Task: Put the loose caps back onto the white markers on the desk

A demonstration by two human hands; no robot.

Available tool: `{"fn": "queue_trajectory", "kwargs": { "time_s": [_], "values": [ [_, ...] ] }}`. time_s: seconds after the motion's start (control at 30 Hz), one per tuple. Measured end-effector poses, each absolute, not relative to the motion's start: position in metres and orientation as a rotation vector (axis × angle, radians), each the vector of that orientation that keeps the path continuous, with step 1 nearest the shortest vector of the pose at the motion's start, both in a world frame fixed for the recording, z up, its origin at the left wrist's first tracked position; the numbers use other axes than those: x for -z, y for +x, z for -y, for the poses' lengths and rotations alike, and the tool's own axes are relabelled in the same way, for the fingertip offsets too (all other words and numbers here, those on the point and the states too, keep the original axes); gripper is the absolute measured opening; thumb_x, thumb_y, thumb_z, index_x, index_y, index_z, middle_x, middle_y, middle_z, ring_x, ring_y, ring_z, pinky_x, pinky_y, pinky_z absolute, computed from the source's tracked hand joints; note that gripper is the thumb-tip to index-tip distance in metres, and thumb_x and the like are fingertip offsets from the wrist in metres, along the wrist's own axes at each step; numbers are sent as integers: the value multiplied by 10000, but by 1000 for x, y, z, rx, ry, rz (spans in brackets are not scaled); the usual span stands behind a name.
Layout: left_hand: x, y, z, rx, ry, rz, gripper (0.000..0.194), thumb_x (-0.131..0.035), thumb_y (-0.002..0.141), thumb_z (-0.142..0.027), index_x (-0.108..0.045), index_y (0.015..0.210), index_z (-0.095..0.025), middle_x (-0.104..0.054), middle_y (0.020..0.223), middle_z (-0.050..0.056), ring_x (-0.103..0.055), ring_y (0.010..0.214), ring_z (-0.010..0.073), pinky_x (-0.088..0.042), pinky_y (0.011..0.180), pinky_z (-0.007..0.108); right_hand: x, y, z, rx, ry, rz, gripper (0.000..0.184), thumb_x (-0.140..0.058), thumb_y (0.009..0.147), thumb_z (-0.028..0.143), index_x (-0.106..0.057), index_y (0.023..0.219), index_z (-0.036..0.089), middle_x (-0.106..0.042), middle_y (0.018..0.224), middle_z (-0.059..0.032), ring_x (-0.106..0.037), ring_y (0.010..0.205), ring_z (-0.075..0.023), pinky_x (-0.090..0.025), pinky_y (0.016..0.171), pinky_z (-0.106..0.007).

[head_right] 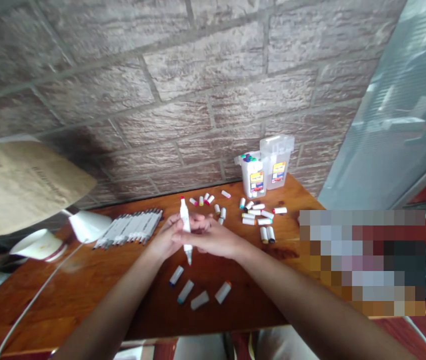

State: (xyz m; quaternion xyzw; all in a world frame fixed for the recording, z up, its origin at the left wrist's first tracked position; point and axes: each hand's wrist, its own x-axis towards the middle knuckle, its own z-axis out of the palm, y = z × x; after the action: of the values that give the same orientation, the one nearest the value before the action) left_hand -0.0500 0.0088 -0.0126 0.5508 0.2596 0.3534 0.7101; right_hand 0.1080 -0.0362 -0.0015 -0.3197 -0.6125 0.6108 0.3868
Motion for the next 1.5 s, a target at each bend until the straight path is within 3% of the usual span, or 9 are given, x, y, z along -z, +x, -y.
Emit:
{"fn": "queue_trajectory", "kwargs": {
  "time_s": [0.2,0.33,0.47,0.6,0.77,0.97,1.17,1.33,1.5],
  "values": [
    [12,-47,-8,-762,1135,-558,504,-885,569,-605,-770,814,-180,-775,879,77,-737,843,245,-597,682,316,7,107,35,-1618,-801,1446,473,-764,754,600,-750,864,141,-517,655,43,-400,540,-45,-341,475,-178],
    [13,-49,-11,-809,1161,-578,526,-863,610,-608,-773,849,-148,-772,876,95,-723,753,194,-578,627,262,6,103,35,-1750,-703,1243,466,-835,698,545,-708,885,138,-539,645,50,-336,512,-27,-243,437,-163],
    [13,-54,-14,-777,1165,-611,533,-804,704,-592,-772,943,-117,-777,915,132,-709,683,179,-588,609,277,2,100,34,-1878,-641,1061,479,-895,637,481,-642,857,138,-546,597,64,-323,466,-18,-177,416,-166],
    [8,-55,-12,-794,1120,-558,433,-834,705,-520,-790,910,-141,-771,1084,139,-745,823,229,-627,709,329,1,104,32,-1960,-546,1014,430,-922,618,375,-614,820,154,-515,526,98,-310,420,-7,-156,417,-167],
    [2,-54,-10,-831,1070,-589,320,-858,690,-450,-814,851,-177,-748,1186,114,-735,1006,293,-641,810,367,-3,111,29,-1969,-499,1087,411,-907,637,401,-626,803,152,-505,516,91,-404,445,-31,-151,408,-179],
    [6,-55,-13,-839,1017,-588,306,-849,706,-426,-810,856,-162,-736,1211,124,-668,1175,366,-610,942,456,-1,114,26,-1936,-527,1126,395,-867,694,434,-645,865,156,-515,568,92,-333,426,-9,-132,401,-186],
    [8,-51,-13,-918,952,-533,311,-815,759,-416,-801,924,-153,-713,1265,115,-609,1271,339,-566,1022,439,0,111,28,-1798,-594,1103,423,-838,739,456,-641,994,182,-592,665,83,-349,402,-3,-266,408,-187],
    [9,-50,-11,-932,945,-473,287,-802,774,-427,-797,918,-179,-686,1322,83,-592,1294,298,-565,987,389,-6,110,34,-1730,-603,1094,387,-849,728,410,-561,816,166,-478,635,106,-295,407,15,-166,402,-180],
    [5,-51,-10,-931,956,-443,276,-812,763,-424,-789,888,-179,-713,1270,76,-643,1217,256,-552,974,344,-1,109,35,-1698,-589,1125,277,-799,795,360,-613,886,176,-466,624,100,-295,401,7,-149,405,-189]
  ]
}}
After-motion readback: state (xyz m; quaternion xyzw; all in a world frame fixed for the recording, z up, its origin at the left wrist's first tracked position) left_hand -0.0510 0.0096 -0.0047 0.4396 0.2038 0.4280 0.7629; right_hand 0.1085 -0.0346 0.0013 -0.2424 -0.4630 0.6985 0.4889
